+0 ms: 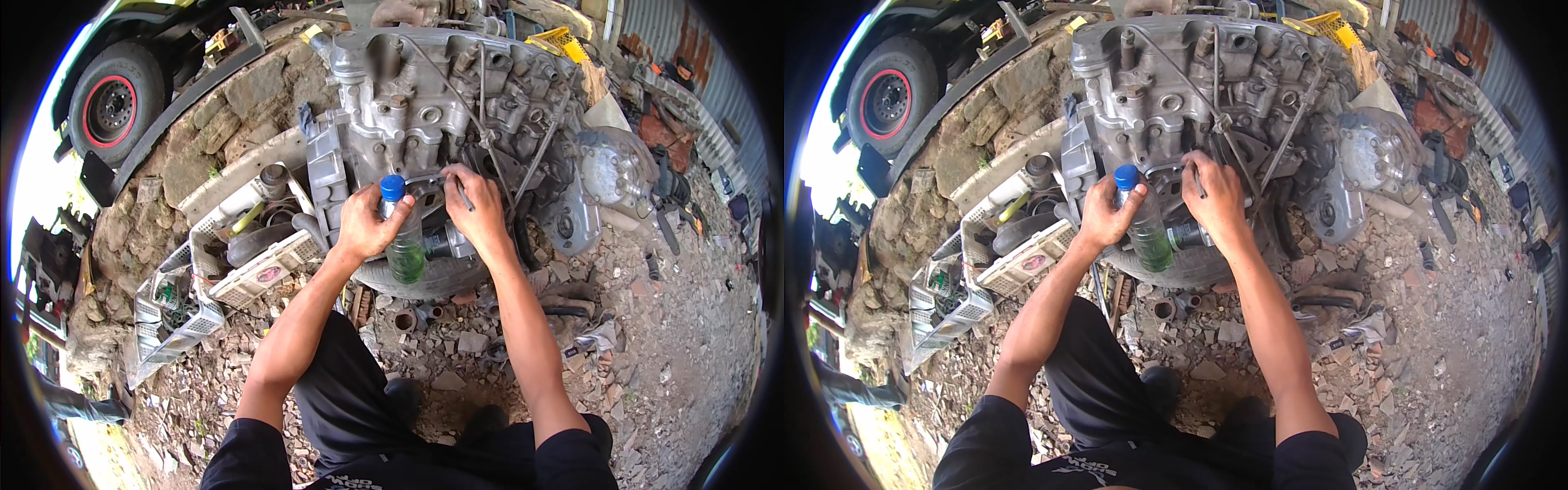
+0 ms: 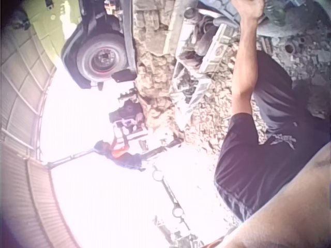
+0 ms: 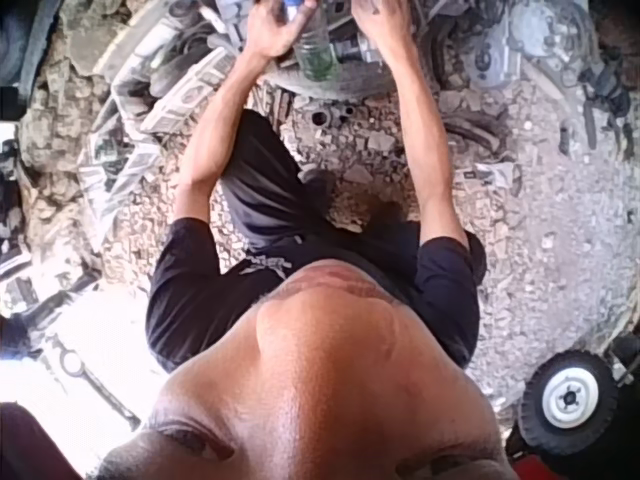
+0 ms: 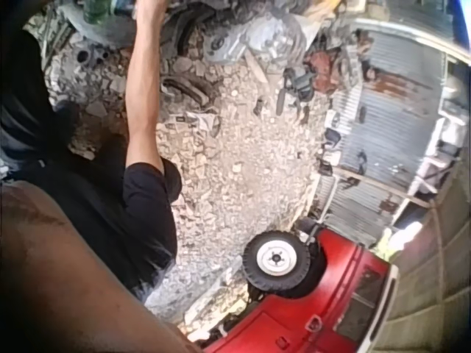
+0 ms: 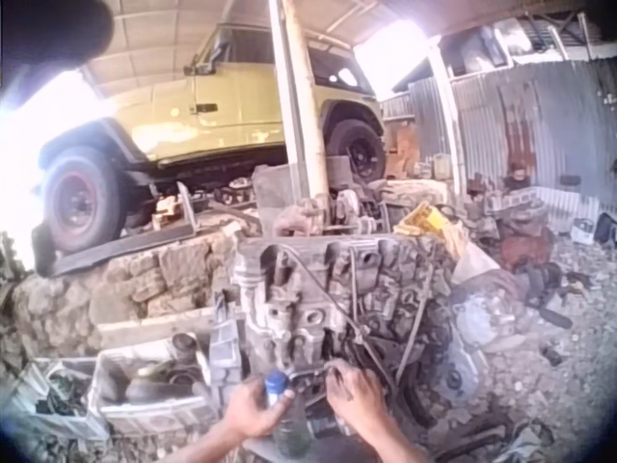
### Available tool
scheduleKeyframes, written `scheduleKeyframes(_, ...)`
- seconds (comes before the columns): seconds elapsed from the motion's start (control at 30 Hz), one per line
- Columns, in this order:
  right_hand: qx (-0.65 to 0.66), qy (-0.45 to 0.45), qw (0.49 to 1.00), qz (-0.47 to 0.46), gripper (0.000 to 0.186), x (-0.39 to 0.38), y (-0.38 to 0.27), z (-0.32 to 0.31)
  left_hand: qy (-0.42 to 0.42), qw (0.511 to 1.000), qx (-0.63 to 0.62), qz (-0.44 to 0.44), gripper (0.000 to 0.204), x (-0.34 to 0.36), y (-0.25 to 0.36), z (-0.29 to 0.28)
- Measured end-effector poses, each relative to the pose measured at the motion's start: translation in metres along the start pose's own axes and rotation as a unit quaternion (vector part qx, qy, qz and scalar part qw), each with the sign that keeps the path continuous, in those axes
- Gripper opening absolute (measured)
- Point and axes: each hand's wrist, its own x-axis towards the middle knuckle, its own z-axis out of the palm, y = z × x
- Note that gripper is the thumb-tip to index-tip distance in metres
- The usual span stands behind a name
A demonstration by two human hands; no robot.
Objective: The person marks points on an engine block with a marker, pours green liquid from a plastic bottle onto the parts, uses a wrench to turn a bolt, and wipes the surfaces with a cloth.
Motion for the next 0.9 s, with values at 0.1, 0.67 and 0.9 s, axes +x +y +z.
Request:
scheduleKeyframes(0.1,0.043,0.051,0.997,-0.022,0.016,0.007,0.0,0.003,-0.004,1.0,-0.018,-0.02,0.046,0.0,-0.005,-0.001)
scheduleKeyframes(0.67,0.053,0.026,0.998,0.029,0.015,-0.002,-0.005,0.005,-0.005,1.0,-0.007,0.001,0.048,-0.002,0.001,-0.003)
scheduleKeyframes(0.9,0.022,0.032,0.999,0.019,0.016,-0.004,0.0,0.009,0.002,1.0,-0.016,0.01,0.047,-0.001,0.002,-0.004)
